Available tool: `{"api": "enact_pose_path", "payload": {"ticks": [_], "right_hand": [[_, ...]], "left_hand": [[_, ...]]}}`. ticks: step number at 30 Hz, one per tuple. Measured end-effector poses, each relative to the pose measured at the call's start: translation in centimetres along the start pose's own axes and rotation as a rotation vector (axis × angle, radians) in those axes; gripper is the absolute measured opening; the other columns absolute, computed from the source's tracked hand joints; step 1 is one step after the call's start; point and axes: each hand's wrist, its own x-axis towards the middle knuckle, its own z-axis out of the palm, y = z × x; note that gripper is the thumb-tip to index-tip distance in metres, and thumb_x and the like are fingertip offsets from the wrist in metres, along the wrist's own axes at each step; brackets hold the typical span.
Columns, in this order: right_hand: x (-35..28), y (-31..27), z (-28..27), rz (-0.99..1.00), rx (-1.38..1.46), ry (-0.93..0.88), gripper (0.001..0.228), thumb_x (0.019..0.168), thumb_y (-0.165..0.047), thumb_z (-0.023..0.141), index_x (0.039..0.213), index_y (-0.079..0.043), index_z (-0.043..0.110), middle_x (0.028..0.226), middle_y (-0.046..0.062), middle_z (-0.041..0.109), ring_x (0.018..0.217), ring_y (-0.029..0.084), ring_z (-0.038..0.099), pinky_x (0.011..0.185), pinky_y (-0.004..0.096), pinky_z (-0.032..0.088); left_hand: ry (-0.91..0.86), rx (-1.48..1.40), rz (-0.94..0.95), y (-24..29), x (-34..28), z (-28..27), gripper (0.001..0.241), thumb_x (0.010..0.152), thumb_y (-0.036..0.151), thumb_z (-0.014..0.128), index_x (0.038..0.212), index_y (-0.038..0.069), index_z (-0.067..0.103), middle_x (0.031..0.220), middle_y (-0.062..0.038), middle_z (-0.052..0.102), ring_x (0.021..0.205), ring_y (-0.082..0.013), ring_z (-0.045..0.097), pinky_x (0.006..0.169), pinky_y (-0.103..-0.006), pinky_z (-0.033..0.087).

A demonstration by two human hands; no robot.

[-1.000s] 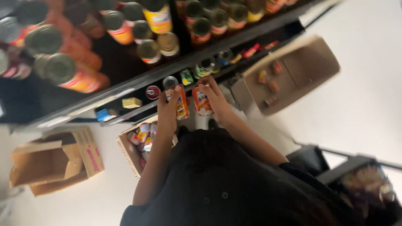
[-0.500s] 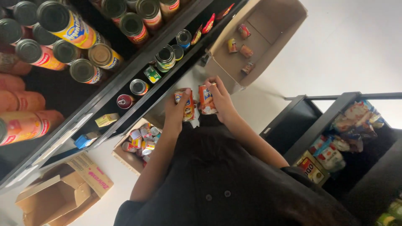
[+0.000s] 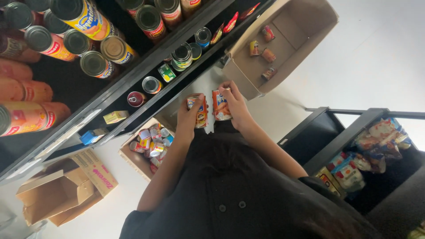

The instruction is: Moving various canned goods from cardboard boxes onto display shelves in a grocery store.

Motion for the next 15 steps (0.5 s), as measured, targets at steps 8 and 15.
{"api": "enact_pose_path", "payload": {"ticks": [8,15], "right_hand": [[-1.0,-2.4,0.9,0.054,-0.037,-0.076,0.019,0.103,-0.022,0.060,0.116,-0.009,0.053,0.107,0.001,0.056,0.099,0.011,0.058,0.081,0.027,0.054],[-0.5,-3.1,-5.5,-0.157,-0.704,0.211,0.042,0.092,-0.019,0.077,0.124,-0.007,0.053,0.115,0.005,0.063,0.102,0.017,0.060,0.087,0.032,0.050]], "left_hand": [[-0.054,0.077,0.177,-2.0,2.0,-0.1,0.044,0.093,0.032,0.072,0.129,0.013,0.057,0.105,-0.007,0.068,0.090,-0.0137,0.068,0.077,-0.0278,0.057],[-0.199,0.383,0.236,-5.3,8.9,4.3,0.049,0.087,0.028,0.082,0.123,0.009,0.055,0.110,-0.008,0.068,0.100,-0.0156,0.066,0.086,-0.0306,0.055]]}}
